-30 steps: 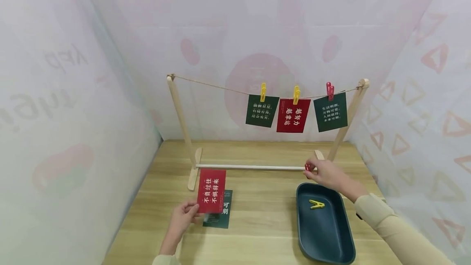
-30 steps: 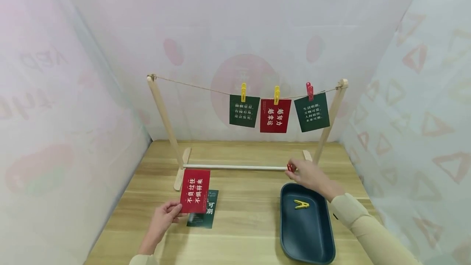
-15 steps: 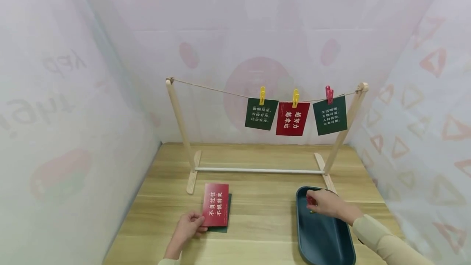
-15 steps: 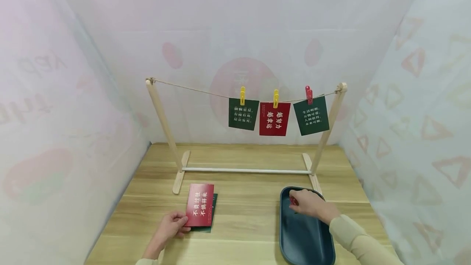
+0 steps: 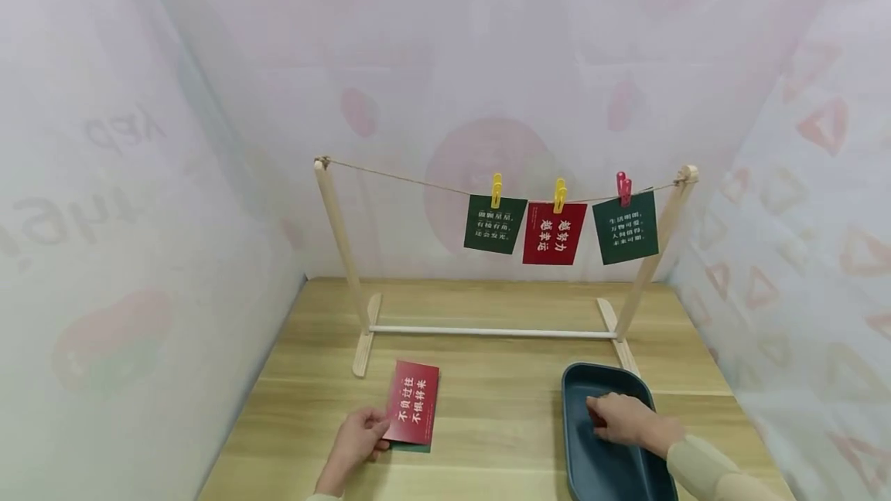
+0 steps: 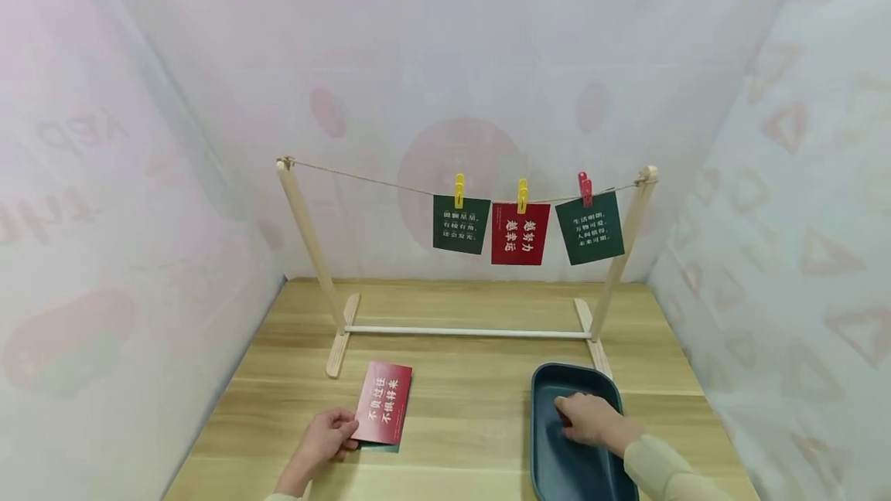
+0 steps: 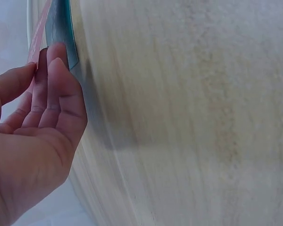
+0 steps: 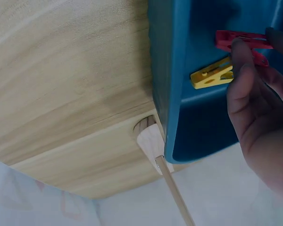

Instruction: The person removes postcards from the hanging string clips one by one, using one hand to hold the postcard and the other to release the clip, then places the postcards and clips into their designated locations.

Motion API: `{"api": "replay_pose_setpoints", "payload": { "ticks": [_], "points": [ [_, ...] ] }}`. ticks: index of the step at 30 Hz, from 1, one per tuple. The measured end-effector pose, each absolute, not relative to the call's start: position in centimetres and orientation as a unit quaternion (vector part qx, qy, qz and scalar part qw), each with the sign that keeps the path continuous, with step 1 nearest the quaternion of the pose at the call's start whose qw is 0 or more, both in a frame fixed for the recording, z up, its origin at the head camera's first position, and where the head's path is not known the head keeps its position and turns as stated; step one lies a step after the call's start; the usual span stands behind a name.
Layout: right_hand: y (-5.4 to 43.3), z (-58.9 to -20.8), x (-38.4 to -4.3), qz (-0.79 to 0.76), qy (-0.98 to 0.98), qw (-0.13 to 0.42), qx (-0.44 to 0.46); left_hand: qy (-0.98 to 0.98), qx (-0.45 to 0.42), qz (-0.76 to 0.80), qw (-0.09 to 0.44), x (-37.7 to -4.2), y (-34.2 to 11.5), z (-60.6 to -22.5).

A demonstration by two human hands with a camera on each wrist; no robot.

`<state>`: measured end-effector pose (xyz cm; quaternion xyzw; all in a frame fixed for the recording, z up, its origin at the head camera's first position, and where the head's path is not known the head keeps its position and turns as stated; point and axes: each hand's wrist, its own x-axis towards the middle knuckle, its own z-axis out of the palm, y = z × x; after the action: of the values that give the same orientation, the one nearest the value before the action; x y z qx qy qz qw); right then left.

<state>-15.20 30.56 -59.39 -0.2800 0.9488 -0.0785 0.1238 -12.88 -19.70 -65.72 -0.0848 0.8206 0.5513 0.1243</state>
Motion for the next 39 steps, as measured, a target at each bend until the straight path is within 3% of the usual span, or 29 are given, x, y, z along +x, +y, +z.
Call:
{"api": "replay_pose_setpoints", "payload": {
  "ticks": [6,15,27,32,39],
  "points": [
    [30.2,-60.4,-15.3,-0.023,0.953,0.086,-0.288,0.852,-0.083,0.508,0.091,-13.3,-19.6,-66.3],
    [29.7,-61.2,-15.2,-0.01,0.955,0.068,-0.287,0.875,-0.113,0.464,0.086,-13.8,-19.3,-66.5],
    [29.0,-61.1,-15.3,-0.007,0.964,0.106,-0.245,0.88,-0.12,0.446,0.111,-13.2,-19.7,-66.0],
    [28.8,-59.5,-15.9,-0.036,0.968,0.125,-0.214,0.879,-0.124,0.447,0.113,-13.1,-20.3,-65.9],
    [28.4,-55.4,-17.8,-0.074,0.969,0.072,-0.223,0.887,-0.1,0.446,0.058,-14.6,-20.8,-64.1]
  ]
}}
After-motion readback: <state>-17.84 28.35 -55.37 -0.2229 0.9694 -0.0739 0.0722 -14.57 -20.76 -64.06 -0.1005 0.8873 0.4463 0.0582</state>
